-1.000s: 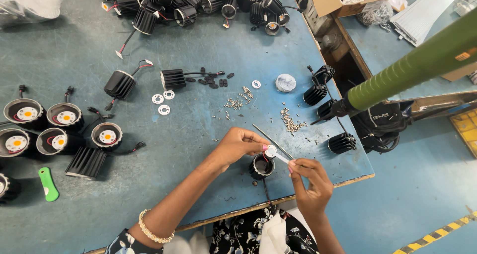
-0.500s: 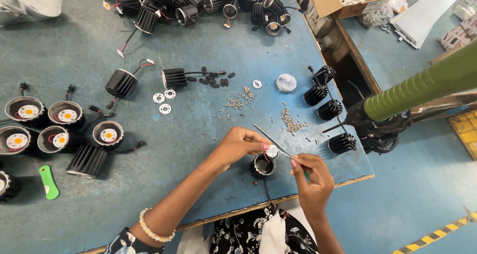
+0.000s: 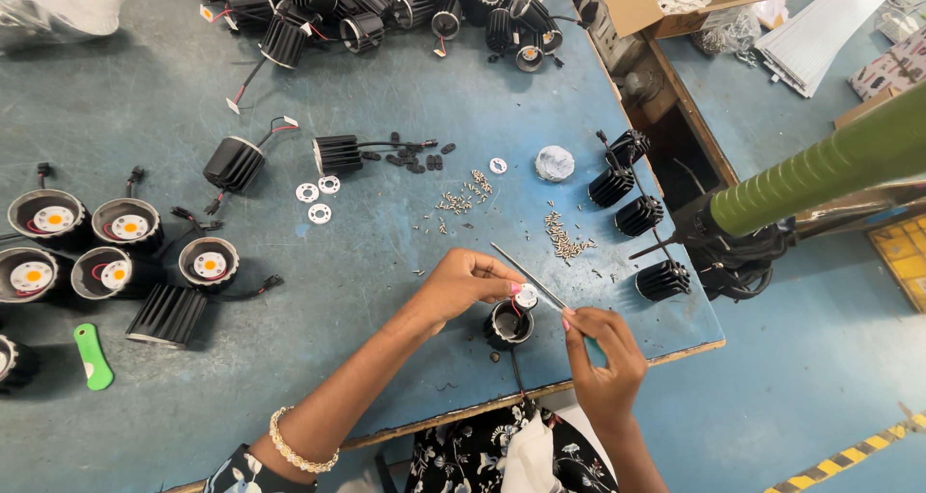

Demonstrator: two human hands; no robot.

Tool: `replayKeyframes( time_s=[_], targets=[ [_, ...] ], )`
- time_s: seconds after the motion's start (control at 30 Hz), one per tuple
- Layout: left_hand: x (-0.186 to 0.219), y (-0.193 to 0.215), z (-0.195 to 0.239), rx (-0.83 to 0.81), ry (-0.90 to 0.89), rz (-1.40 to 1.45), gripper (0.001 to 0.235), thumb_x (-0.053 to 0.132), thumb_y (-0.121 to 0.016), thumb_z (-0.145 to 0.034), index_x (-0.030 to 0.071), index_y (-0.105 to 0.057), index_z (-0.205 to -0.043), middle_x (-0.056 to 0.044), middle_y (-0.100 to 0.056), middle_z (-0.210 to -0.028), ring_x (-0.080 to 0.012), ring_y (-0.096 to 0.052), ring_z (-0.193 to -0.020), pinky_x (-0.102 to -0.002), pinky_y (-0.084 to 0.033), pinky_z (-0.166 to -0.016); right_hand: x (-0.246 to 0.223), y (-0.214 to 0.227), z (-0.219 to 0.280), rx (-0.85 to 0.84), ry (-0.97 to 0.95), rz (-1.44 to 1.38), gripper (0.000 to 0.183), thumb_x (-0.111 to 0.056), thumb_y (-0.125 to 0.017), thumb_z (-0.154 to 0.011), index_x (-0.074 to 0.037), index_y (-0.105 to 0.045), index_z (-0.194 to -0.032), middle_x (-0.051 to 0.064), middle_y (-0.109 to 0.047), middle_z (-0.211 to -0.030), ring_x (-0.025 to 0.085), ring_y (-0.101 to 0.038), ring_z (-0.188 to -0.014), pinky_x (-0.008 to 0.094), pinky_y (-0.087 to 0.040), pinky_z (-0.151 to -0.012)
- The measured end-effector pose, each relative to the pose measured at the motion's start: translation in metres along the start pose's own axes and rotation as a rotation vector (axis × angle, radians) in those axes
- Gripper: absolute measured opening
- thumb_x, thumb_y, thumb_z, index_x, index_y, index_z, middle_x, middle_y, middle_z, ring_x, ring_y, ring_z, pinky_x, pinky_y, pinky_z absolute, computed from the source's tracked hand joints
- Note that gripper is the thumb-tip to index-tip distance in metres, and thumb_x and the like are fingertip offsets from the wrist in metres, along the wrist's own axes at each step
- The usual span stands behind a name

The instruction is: The person assembles LED light components by placing circular LED boards into black heat-sink housings, inserting small screws, and using a hanging power screwdriver to secure them.

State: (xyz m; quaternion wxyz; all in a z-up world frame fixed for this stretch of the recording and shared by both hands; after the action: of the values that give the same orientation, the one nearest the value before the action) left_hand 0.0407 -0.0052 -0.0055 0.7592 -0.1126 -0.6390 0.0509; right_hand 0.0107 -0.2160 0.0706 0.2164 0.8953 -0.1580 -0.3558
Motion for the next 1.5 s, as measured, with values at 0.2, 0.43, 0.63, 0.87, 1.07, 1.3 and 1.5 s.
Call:
replayKeyframes(
  time_s=[0.2, 0.43, 0.63, 0.87, 1.07, 1.3, 1.5],
  targets=[
    [-0.001, 0.001, 0.0, 0.018, 0.003, -0.032, 0.025, 0.02, -0.078, -0.084, 0.004, -0.08, -0.103, -0.006, -0.08, -0.091, -0.0102, -0.071, -0.08, -0.025, -0.056, -0.074, -0.006, 0.004, 0.0, -0.003, 0.074, 0.063, 0.016, 0.009, -0.074, -0.084, 0.001, -0.074, -0.098, 0.01, -0.071, -0.093, 0.016, -0.07, -0.082, 0.027, -0.055, -0.072],
    [-0.001, 0.001, -0.001, 0.019, 0.003, -0.034, 0.024, 0.019, -0.079, -0.084, 0.004, -0.081, -0.103, -0.006, -0.079, -0.09, -0.0098, -0.07, -0.078, -0.025, -0.055, -0.072, -0.011, 0.009, 0.0, -0.038, 0.114, 0.056, 0.023, 0.011, -0.072, -0.08, 0.002, -0.074, -0.101, 0.01, -0.071, -0.092, 0.018, -0.069, -0.08, 0.027, -0.055, -0.071],
    [-0.005, 0.002, -0.002, 0.013, 0.011, -0.004, 0.024, 0.019, -0.078, -0.085, 0.004, -0.08, -0.103, -0.006, -0.08, -0.09, -0.0096, -0.072, -0.08, -0.025, -0.056, -0.073, 0.0, 0.009, 0.006, -0.025, 0.048, -0.038, 0.018, 0.008, -0.073, -0.085, 0.001, -0.074, -0.101, 0.011, -0.072, -0.095, 0.016, -0.07, -0.082, 0.027, -0.056, -0.072],
    [-0.008, 0.001, -0.004, 0.002, 0.003, 0.027, 0.024, 0.018, -0.079, -0.085, 0.003, -0.08, -0.104, -0.006, -0.079, -0.091, -0.0092, -0.071, -0.08, -0.024, -0.055, -0.073, 0.086, -0.014, -0.015, 0.008, -0.675, -0.753, 0.021, -0.007, -0.069, -0.096, 0.007, -0.072, -0.112, 0.013, -0.072, -0.099, 0.015, -0.066, -0.081, 0.029, -0.055, -0.069],
    [-0.006, 0.001, -0.003, -0.009, -0.01, 0.027, 0.024, 0.017, -0.079, -0.085, 0.002, -0.08, -0.103, -0.006, -0.079, -0.09, -0.0087, -0.069, -0.079, -0.024, -0.054, -0.073, 0.136, -0.031, -0.078, 0.017, -0.524, -0.417, 0.022, -0.009, -0.068, -0.099, 0.004, -0.073, -0.116, 0.012, -0.072, -0.094, 0.016, -0.067, -0.074, 0.029, -0.054, -0.068],
    [-0.003, 0.001, -0.001, -0.011, -0.004, 0.02, 0.023, 0.017, -0.078, -0.085, 0.003, -0.08, -0.104, -0.005, -0.079, -0.092, -0.0089, -0.07, -0.081, -0.024, -0.055, -0.074, 0.138, -0.059, -0.139, -0.09, -0.006, 0.082, 0.015, -0.004, -0.066, -0.1, 0.001, -0.074, -0.111, 0.014, -0.07, -0.103, 0.021, -0.07, -0.08, 0.031, -0.056, -0.073],
    [0.0, -0.001, 0.001, -0.043, -0.013, 0.031, 0.024, 0.018, -0.078, -0.086, 0.003, -0.079, -0.104, -0.005, -0.079, -0.094, -0.0093, -0.071, -0.083, -0.025, -0.054, -0.074, 0.136, -0.05, -0.142, -0.17, 0.036, 0.067, 0.027, -0.003, -0.069, -0.093, -0.001, -0.072, -0.12, 0.016, -0.07, -0.107, 0.021, -0.069, -0.089, 0.031, -0.056, -0.075]
  ],
)
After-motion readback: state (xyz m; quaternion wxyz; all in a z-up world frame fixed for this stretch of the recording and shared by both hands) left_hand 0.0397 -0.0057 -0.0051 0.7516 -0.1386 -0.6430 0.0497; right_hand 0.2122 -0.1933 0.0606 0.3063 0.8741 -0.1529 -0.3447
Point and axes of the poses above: each hand's wrist, its own z-axis away from the middle knuckle, its own y-axis out of the back of the hand, x = y × z, the point moved 4 cm from there along -z, towards the middle knuckle
